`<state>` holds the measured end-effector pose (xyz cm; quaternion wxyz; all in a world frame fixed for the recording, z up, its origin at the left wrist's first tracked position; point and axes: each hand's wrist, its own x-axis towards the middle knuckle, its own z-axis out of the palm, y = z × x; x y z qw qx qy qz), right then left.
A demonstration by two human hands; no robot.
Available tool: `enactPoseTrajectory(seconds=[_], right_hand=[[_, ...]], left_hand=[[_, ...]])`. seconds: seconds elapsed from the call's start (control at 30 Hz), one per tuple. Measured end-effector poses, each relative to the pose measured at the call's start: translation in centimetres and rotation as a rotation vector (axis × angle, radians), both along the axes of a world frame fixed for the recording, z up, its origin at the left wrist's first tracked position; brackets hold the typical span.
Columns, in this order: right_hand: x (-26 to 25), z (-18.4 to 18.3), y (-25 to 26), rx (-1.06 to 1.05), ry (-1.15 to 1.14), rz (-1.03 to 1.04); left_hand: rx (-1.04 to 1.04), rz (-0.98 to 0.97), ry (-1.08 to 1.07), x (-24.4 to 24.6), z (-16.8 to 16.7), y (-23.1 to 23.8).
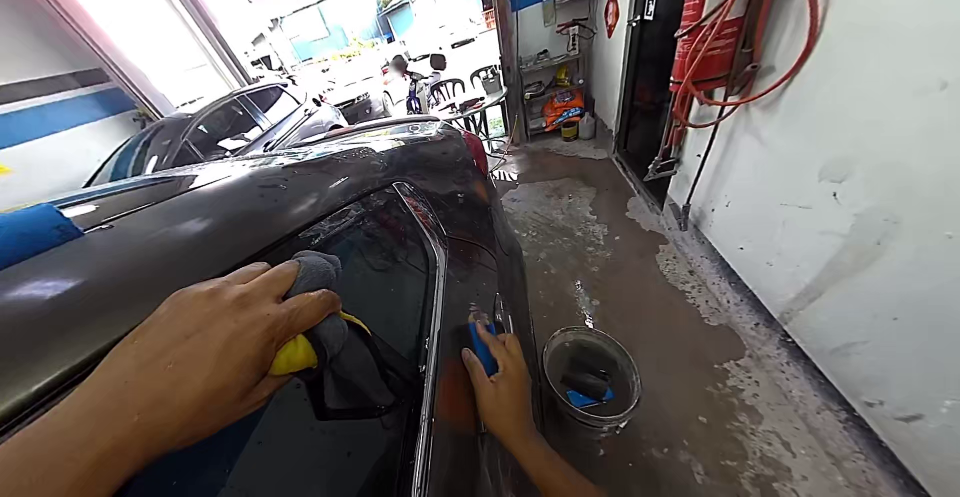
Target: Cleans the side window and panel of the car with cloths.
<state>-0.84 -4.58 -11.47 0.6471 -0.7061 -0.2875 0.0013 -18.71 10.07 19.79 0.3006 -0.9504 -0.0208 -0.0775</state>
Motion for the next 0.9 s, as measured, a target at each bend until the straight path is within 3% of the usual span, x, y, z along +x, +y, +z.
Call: enactPoseTrajectory(seconds=[0.17,0.23,0.37,0.53,0.6,0.73,0.8,0.9], right_hand=[[-6.5,-0.9,-9.2,0.062,-0.071,0.294],[-5.6,-1.7,-8.2,0.069,-0.092,0.286],[-0.5,-0.6,-0.9,0.024,-0.073,0.038],[-5.9,-1.8,-9.2,0.055,-0.096,0.277],[-5.6,-2.3,-8.5,0.094,-0.123,0.326],[-2.1,0.7,-0.6,0.159,-0.189,0.156],[-3.0,0.5,-1.6,0.149,-0.194,0.174],[-5.4,-1.2,-7.6,0.115,-0.189,0.314]], left_hand=[[-0.012,-0.003,-0.02,0.4,0.0,-0.3],[-0.017,0.012,-0.002,0.3,0.1,-0.4],[-0.016,0.028,0.031,0.2,0.3,-0.6],[-0.024,0.005,0.014,0.4,0.2,-0.3],[-0.006,0.002,-0.002,0.1,0.1,-0.1],[-0.034,0.002,0.019,0.3,0.4,0.0],[-0.029,0.016,0.039,0.2,0.5,-0.4],[-0.009,0.019,0.031,0.6,0.9,-0.8]])
